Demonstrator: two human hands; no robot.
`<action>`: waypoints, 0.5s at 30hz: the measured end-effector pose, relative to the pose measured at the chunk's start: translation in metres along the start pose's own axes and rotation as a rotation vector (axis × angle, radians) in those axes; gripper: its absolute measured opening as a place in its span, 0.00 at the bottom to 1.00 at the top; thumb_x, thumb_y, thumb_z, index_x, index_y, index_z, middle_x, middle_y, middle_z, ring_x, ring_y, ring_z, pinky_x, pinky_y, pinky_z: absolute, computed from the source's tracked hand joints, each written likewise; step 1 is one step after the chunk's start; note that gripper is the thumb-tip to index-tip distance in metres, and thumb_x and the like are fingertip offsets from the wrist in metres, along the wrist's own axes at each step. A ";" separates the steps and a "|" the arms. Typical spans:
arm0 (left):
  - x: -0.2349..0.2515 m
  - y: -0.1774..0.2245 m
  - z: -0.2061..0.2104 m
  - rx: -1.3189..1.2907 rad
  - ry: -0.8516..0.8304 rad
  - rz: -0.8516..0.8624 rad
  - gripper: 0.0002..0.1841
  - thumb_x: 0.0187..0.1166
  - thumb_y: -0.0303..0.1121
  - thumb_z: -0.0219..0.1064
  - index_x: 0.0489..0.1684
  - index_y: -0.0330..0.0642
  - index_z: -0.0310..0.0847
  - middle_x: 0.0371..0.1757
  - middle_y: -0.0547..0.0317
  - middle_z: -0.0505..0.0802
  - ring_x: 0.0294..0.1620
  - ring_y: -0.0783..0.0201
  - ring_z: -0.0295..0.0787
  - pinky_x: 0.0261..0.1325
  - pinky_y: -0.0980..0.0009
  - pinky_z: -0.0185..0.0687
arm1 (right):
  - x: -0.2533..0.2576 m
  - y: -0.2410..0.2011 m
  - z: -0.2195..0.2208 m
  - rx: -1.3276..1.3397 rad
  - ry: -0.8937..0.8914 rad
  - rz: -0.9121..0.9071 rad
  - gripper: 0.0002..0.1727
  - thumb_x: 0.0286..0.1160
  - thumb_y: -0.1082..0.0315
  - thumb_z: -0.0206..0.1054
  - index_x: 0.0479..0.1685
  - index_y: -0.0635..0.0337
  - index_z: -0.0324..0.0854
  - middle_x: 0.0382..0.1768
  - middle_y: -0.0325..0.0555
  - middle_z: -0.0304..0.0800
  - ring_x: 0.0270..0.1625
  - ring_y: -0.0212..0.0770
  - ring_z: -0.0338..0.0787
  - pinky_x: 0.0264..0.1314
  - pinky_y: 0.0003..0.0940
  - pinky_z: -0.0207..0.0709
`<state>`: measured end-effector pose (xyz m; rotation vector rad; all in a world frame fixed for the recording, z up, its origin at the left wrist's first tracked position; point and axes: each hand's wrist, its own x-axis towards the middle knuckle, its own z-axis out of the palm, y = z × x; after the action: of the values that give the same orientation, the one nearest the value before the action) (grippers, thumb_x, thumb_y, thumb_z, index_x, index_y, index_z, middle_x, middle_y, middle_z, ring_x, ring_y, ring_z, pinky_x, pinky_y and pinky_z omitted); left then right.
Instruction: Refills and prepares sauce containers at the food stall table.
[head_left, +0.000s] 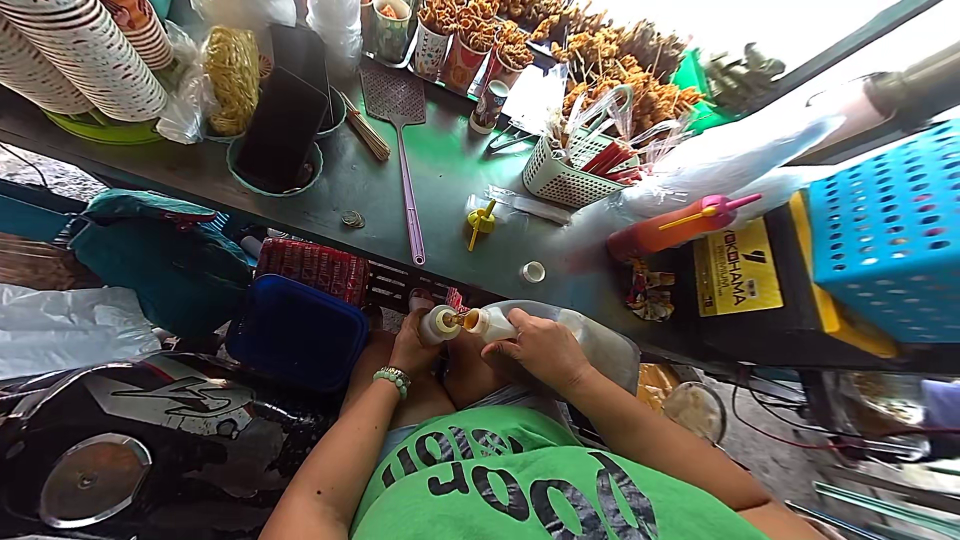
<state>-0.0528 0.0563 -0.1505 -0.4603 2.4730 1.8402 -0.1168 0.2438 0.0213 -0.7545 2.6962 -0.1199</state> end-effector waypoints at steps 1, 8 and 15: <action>0.000 0.000 0.000 -0.004 0.002 -0.001 0.46 0.57 0.28 0.85 0.80 0.23 0.64 0.75 0.31 0.81 0.78 0.46 0.78 0.84 0.60 0.68 | 0.000 0.000 0.000 -0.001 0.002 -0.001 0.38 0.70 0.35 0.71 0.44 0.71 0.81 0.34 0.63 0.89 0.43 0.62 0.92 0.43 0.59 0.79; -0.001 -0.001 -0.001 -0.009 0.009 -0.025 0.47 0.56 0.29 0.85 0.80 0.23 0.64 0.75 0.31 0.80 0.78 0.46 0.78 0.84 0.58 0.69 | 0.001 -0.001 0.000 0.004 -0.012 0.011 0.38 0.70 0.36 0.71 0.45 0.72 0.81 0.35 0.64 0.89 0.43 0.64 0.92 0.44 0.61 0.80; -0.001 -0.004 -0.001 -0.022 0.035 -0.014 0.46 0.56 0.28 0.85 0.79 0.24 0.65 0.74 0.31 0.81 0.77 0.46 0.79 0.83 0.58 0.69 | 0.002 -0.001 0.001 0.001 -0.005 0.005 0.38 0.70 0.36 0.71 0.45 0.71 0.82 0.35 0.63 0.89 0.43 0.62 0.92 0.43 0.59 0.80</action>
<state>-0.0510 0.0547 -0.1537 -0.5142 2.4675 1.8717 -0.1171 0.2419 0.0202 -0.7464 2.6932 -0.1187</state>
